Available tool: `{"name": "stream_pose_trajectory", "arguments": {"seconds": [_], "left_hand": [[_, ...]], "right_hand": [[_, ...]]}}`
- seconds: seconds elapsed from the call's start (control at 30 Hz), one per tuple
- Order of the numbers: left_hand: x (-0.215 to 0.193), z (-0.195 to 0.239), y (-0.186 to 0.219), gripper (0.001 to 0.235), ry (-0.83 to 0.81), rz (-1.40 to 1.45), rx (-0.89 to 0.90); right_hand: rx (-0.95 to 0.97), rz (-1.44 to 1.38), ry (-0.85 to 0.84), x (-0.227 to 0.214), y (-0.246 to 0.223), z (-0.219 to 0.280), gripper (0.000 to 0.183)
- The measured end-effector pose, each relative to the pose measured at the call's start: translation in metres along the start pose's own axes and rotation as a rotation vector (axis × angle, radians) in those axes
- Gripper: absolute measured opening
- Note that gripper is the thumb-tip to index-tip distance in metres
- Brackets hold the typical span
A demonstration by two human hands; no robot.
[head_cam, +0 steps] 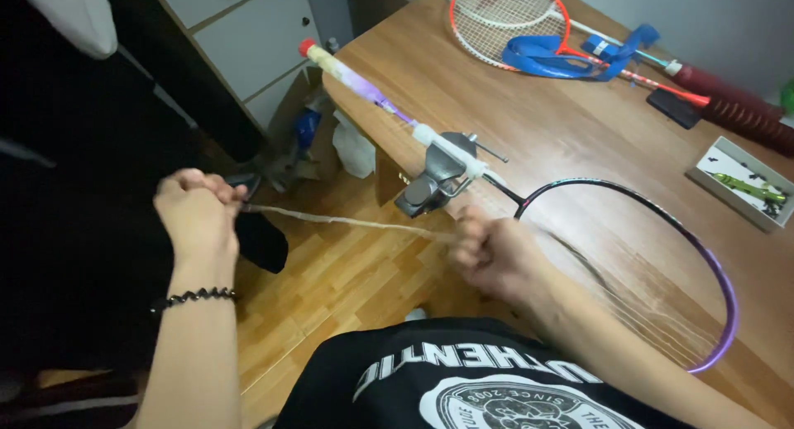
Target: The person strings a badminton racket clamped in a vise by hand, threading a white string through the grommets and pulling it tight to form the net pattern.
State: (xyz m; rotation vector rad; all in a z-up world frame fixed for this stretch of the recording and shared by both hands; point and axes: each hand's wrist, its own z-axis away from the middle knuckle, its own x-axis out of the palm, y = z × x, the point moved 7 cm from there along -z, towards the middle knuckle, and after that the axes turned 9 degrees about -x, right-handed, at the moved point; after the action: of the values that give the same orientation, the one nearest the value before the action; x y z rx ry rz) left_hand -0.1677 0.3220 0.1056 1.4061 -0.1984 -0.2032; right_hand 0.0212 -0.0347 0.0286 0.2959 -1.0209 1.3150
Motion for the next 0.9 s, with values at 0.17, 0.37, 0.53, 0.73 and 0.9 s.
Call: {"name": "stream_pose_trajectory", "arguments": {"seconds": [0.17,0.37,0.53,0.73,0.9], "left_hand": [[0.045,0.054,-0.063,0.02,-0.351,0.192,-0.518],[0.139,0.216,-0.048,0.025,-1.14,-0.615,-0.734],[0.137,0.199,-0.083,0.01,-1.057,0.254,-0.896],[0.046,0.118,-0.01,0.029,-0.695,1.302,-0.708],[-0.024,0.102,-0.057,0.032,-0.518,1.189,-0.642]], "right_hand": [[0.187,0.896,-0.549,0.068,0.071,0.038,0.012],[0.175,1.325,-1.096,0.102,0.104,0.077,0.029],[0.273,1.409,-0.947,0.085,0.101,0.091,0.034],[0.134,0.932,-0.394,0.1,0.048,0.099,0.028],[0.057,0.234,-0.126,0.07,0.018,0.05,0.031]]}}
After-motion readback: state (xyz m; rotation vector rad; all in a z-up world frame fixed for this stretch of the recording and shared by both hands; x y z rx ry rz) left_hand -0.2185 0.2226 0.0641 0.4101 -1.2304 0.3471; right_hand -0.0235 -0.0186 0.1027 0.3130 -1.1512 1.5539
